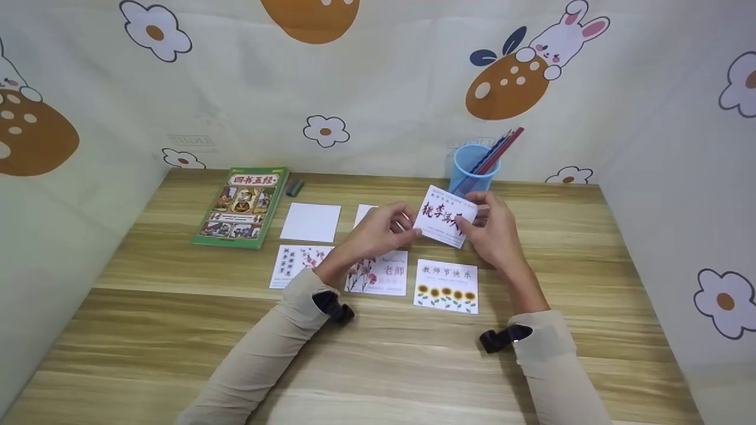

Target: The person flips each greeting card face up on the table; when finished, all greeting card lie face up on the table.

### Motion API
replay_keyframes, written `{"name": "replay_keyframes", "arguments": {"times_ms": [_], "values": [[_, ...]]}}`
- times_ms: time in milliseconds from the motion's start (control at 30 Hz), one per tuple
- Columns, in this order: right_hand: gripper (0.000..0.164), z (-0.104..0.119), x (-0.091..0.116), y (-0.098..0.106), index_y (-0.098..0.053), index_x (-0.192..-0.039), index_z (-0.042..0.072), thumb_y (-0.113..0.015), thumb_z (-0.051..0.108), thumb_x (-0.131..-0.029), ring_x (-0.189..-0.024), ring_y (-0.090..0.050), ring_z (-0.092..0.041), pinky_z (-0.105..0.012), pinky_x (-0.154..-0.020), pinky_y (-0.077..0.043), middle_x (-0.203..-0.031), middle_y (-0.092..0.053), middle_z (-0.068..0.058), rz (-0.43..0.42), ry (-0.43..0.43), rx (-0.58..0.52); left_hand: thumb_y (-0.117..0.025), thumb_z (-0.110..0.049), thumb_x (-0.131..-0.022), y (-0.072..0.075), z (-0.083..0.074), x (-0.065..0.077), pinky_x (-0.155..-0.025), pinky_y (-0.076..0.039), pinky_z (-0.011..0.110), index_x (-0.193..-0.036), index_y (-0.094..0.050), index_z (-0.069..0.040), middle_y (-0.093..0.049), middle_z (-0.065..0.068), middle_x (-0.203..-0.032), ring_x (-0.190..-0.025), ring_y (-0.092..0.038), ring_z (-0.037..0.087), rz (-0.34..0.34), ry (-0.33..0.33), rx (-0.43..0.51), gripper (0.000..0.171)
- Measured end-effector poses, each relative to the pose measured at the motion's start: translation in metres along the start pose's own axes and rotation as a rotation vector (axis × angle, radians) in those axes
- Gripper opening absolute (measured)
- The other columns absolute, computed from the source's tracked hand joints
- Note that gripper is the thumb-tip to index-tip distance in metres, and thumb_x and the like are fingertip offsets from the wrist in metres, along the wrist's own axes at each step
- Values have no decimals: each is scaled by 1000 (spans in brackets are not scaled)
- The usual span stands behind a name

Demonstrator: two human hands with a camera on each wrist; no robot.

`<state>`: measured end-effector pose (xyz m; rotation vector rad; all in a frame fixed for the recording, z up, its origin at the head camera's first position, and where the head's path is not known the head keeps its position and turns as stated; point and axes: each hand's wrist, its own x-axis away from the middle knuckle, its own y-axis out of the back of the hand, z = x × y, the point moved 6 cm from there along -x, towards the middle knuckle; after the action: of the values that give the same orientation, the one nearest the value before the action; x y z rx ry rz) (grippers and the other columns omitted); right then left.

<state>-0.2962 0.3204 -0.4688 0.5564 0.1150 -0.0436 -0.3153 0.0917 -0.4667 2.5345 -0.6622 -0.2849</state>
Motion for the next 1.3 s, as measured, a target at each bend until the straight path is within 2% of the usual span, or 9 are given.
{"name": "replay_keyframes", "arguments": {"times_ms": [100,167,233,333,500,700,967,1133,1300], "values": [[48,-2,-1,-1,-59,-142,-5,-76,3,-99,-126,-68,-47,-24,-98,-62,-145,-56,-29,1,24,98,-77,-19,-100,-5,-1,1,-74,-51,15,-111,-72,-9,-79,0,-100,-82,-66,4,37,-3,-105,15],[47,-3,-1,-2,-61,-143,-5,-75,3,-99,-128,-65,-51,-42,-106,-61,-144,-55,-31,14,40,150,-76,-23,-102,-7,-1,1,-73,-50,17,-109,-73,-12,-79,-3,-98,-82,-64,3,41,14,-175,13],[47,-3,-1,-4,-62,-144,-4,-74,2,-100,-129,-62,-52,-59,-111,-56,-144,-56,-32,34,55,190,-75,-26,-103,-8,0,1,-72,-50,18,-108,-74,-15,-78,-5,-98,-82,-64,4,38,30,-229,12],[47,-2,0,-8,-61,-147,-3,-71,1,-101,-137,-55,-53,-69,-116,-47,-148,-55,-34,79,103,241,-74,-29,-103,-9,-1,2,-72,-52,20,-107,-75,-17,-78,-6,-100,-84,-66,5,34,48,-295,13],[59,4,2,-19,-52,-155,-3,-73,20,-105,-153,-39,-54,-72,-127,-29,-162,-46,-33,197,181,303,-76,-31,-102,-10,0,5,-75,-56,23,-105,-76,-19,-80,-6,-101,-85,-69,5,24,88,-356,13],[79,1,7,-25,-47,-159,-4,-79,38,-100,-153,-37,-55,-73,-126,-29,-164,-43,-33,289,181,430,-76,-34,-103,-5,1,6,-73,-57,25,-109,-79,-22,-81,-10,-98,-83,-70,3,-18,149,-348,14],[72,-2,9,-25,-52,-155,-5,-78,35,-100,-152,-35,-58,-78,-124,-24,-163,-43,-35,282,171,490,-71,-29,-106,22,10,13,-73,-56,25,-114,-79,-18,-78,-6,-102,-86,-69,8,-69,171,-316,16],[63,6,6,-29,-57,-152,-4,-74,34,-103,-150,-41,-54,-75,-125,-28,-158,-51,-31,226,190,397,-71,-27,-105,48,25,27,-77,-57,27,-112,-80,-16,-79,-3,-105,-92,-70,11,-134,156,-333,16],[52,27,-2,-49,-63,-147,0,-73,29,-105,-149,-48,-49,-69,-126,-33,-153,-58,-25,205,230,308,-70,-22,-105,72,40,43,-84,-59,31,-112,-80,-14,-79,-1,-109,-97,-69,13,-143,153,-316,15]]}}
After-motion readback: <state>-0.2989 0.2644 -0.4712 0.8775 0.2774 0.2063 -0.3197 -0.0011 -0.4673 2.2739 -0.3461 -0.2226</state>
